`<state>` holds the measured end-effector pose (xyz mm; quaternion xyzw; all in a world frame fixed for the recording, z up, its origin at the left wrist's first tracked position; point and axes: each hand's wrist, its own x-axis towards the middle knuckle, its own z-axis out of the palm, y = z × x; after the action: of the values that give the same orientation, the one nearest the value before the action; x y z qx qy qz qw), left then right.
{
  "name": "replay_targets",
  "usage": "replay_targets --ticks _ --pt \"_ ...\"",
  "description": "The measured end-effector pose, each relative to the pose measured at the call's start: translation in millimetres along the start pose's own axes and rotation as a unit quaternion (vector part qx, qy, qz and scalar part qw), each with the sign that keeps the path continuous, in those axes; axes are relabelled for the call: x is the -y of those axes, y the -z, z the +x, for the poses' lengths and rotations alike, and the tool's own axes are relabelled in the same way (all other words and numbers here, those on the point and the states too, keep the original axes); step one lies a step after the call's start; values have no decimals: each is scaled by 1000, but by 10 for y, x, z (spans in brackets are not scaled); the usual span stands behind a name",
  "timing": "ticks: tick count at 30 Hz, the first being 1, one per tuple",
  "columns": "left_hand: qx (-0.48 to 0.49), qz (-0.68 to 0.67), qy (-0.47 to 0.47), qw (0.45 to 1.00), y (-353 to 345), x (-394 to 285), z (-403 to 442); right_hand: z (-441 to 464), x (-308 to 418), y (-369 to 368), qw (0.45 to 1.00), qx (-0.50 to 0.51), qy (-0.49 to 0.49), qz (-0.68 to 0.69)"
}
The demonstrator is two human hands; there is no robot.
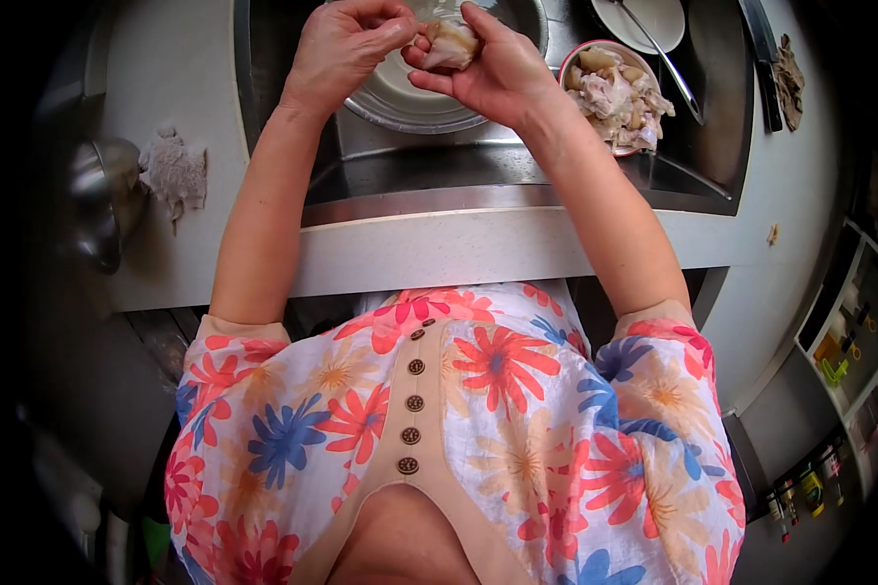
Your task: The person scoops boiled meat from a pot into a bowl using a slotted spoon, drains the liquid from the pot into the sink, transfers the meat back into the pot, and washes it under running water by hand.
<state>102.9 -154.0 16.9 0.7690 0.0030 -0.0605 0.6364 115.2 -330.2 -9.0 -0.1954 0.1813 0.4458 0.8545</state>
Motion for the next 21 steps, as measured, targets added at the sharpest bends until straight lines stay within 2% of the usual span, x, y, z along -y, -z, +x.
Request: replay_targets --ticks 1,5,8,11,14,17,18,21 --pt "3 -27 19 999 30 19 4 -18 4 -37 1000 6 -5 10" --pt "-14 38 33 999 88 -14 -19 -43 8 -122 1000 -12 -10 9" --pt "-105 112 8 988 95 -2 -19 -18 39 2 999 -2 -31 32" --pt "-120 85 -22 989 55 -59 -79 -14 42 63 1000 -22 -2 -9" --pt "-96 73 -52 991 -12 -139 -142 8 14 16 998 -49 27 -28" --pt "-31 18 -36 999 -78 -181 -141 46 1 -16 997 -69 44 -18" --pt "-32 106 -23 994 -77 -165 -131 70 2 2 996 -76 51 -18" --pt "-30 30 -26 999 -145 -207 -152 101 -6 114 994 -71 69 -39"
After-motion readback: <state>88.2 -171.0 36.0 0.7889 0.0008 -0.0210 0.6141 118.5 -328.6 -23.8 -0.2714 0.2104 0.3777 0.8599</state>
